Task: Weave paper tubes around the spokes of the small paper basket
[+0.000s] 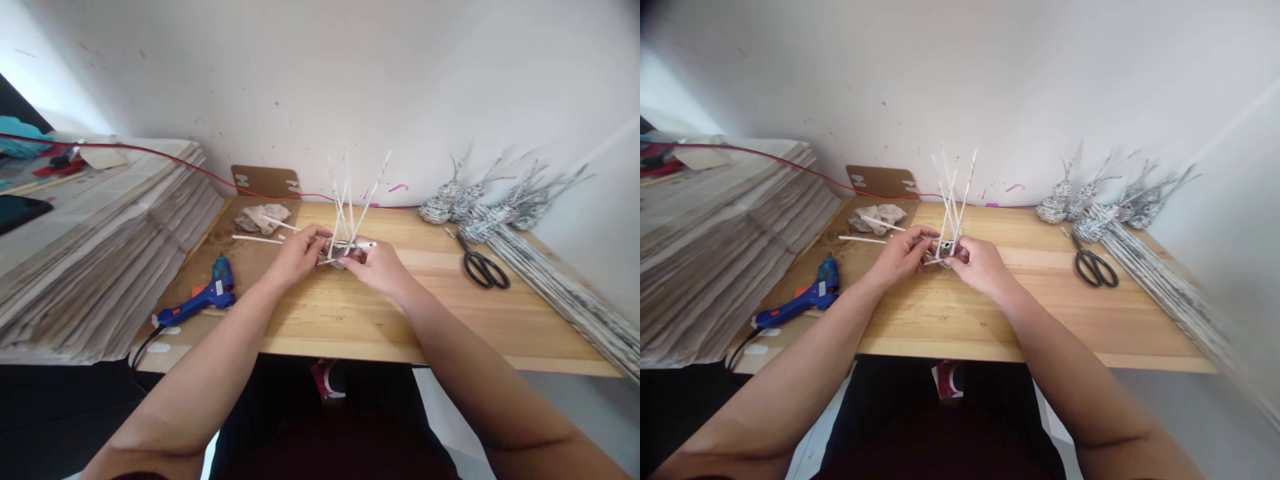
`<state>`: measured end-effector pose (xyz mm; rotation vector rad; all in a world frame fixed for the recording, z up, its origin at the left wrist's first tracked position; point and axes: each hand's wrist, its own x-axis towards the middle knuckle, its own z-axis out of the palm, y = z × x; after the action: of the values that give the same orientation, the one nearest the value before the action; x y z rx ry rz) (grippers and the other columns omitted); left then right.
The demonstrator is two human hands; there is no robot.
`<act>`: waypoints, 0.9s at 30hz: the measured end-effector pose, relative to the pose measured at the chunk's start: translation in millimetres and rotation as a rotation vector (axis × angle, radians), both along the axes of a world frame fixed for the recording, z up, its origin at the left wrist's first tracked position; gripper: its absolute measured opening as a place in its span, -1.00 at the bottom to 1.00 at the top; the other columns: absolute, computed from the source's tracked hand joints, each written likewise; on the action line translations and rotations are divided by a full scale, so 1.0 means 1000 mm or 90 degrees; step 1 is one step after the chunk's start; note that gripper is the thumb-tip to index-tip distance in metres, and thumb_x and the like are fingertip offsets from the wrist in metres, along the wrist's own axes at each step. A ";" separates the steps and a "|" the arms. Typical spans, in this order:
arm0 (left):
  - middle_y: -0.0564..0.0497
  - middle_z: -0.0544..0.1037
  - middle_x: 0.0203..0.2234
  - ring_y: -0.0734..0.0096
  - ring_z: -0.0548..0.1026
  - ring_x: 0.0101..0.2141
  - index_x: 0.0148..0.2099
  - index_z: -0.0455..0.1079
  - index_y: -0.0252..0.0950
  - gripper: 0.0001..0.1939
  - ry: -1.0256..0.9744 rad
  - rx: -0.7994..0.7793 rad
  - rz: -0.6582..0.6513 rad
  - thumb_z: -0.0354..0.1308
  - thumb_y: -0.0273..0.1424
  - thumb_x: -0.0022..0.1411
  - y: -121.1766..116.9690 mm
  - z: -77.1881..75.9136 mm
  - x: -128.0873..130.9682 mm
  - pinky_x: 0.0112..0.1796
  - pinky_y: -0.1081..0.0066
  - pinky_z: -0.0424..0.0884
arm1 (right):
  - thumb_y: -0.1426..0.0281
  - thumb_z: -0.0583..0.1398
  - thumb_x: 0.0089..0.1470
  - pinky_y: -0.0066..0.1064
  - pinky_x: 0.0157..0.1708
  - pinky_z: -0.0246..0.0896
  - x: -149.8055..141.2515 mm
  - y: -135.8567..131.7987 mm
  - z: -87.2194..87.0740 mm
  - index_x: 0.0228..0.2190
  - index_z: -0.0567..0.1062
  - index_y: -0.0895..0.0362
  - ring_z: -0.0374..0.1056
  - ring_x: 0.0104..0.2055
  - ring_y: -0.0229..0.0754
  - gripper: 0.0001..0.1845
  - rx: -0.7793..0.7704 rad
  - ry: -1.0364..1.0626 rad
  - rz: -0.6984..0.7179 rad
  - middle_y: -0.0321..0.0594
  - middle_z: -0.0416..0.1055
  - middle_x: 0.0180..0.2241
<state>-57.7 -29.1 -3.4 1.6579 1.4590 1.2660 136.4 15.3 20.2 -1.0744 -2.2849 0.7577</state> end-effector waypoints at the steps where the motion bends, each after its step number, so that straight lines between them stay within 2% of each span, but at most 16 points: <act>1: 0.01 0.59 -0.42 0.49 0.47 -0.57 -0.02 0.40 -0.29 -0.74 -0.012 -0.013 -0.009 0.02 -0.31 0.33 -0.001 0.001 0.000 -0.52 0.48 0.39 | 0.35 0.31 0.01 -0.43 -0.44 0.12 0.000 0.001 -0.001 -0.35 0.53 0.14 0.32 -0.48 -0.26 -0.86 -0.002 0.000 -0.003 -0.31 0.46 -0.50; 4: -0.02 0.60 -0.37 0.44 0.52 -0.50 0.03 0.36 -0.29 -0.63 -0.034 -0.037 -0.051 0.19 -0.22 0.23 -0.002 0.003 0.000 -0.49 0.47 0.42 | 0.36 0.29 0.04 -0.41 -0.40 0.17 0.001 0.004 -0.004 -0.31 0.54 0.13 0.37 -0.43 -0.23 -0.87 0.002 0.003 -0.003 -0.24 0.53 -0.41; 7: -0.02 0.60 -0.30 0.40 0.57 -0.39 0.08 0.32 -0.26 -0.46 -0.017 -0.023 -0.075 0.36 -0.33 0.05 -0.002 0.001 0.000 -0.37 0.45 0.46 | 0.36 0.29 0.05 -0.40 -0.34 0.20 0.001 0.006 -0.005 -0.31 0.54 0.12 0.41 -0.36 -0.20 -0.88 0.013 -0.002 0.003 -0.21 0.55 -0.35; 11: 0.03 0.57 -0.37 0.43 0.56 -0.39 -0.03 0.32 -0.26 -0.61 -0.061 -0.011 -0.059 0.27 -0.47 0.07 0.002 -0.005 0.001 -0.32 0.43 0.48 | 0.34 0.30 0.03 -0.43 -0.40 0.16 0.001 0.006 -0.003 -0.34 0.53 0.13 0.36 -0.44 -0.24 -0.87 -0.023 0.010 0.009 -0.27 0.51 -0.44; 15: 0.10 0.53 -0.46 0.47 0.53 -0.48 -0.14 0.28 -0.25 -0.70 -0.117 -0.020 -0.043 0.24 -0.49 0.07 0.004 -0.007 0.001 -0.38 0.46 0.46 | 0.31 0.29 0.03 -0.45 -0.43 0.13 0.002 0.004 -0.001 -0.37 0.52 0.13 0.32 -0.48 -0.27 -0.86 -0.034 0.040 0.026 -0.32 0.45 -0.51; 20: 0.06 0.57 -0.40 0.45 0.55 -0.41 -0.09 0.29 -0.25 -0.69 -0.084 0.004 -0.031 0.23 -0.50 0.10 0.002 -0.007 0.005 -0.31 0.44 0.47 | 0.41 0.23 -0.02 -0.47 -0.47 0.13 0.012 0.011 0.008 -0.36 0.49 0.13 0.30 -0.49 -0.28 -0.90 -0.104 0.083 0.044 -0.35 0.42 -0.52; 24: 0.02 0.61 -0.34 0.42 0.58 -0.33 0.04 0.35 -0.25 -0.64 -0.045 0.050 -0.031 0.18 -0.50 0.17 -0.001 -0.005 0.009 -0.24 0.43 0.47 | 0.46 0.20 -0.07 -0.46 -0.49 0.14 0.024 0.027 0.011 -0.37 0.50 0.14 0.30 -0.52 -0.28 -0.86 -0.081 0.132 -0.067 -0.36 0.39 -0.55; 27: -0.03 0.64 -0.24 0.38 0.60 -0.24 -0.01 0.44 -0.25 -0.73 0.019 0.120 -0.018 0.16 -0.48 0.23 -0.003 -0.003 0.010 -0.16 0.39 0.48 | 0.40 0.21 -0.03 -0.45 -0.49 0.16 0.027 0.036 0.007 -0.33 0.50 0.14 0.31 -0.50 -0.28 -0.85 -0.054 0.170 -0.142 -0.32 0.43 -0.51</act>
<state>-47.5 -32.3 -6.6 1.8196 1.3644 1.4046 163.4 51.2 27.7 -1.1669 -1.8888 0.8558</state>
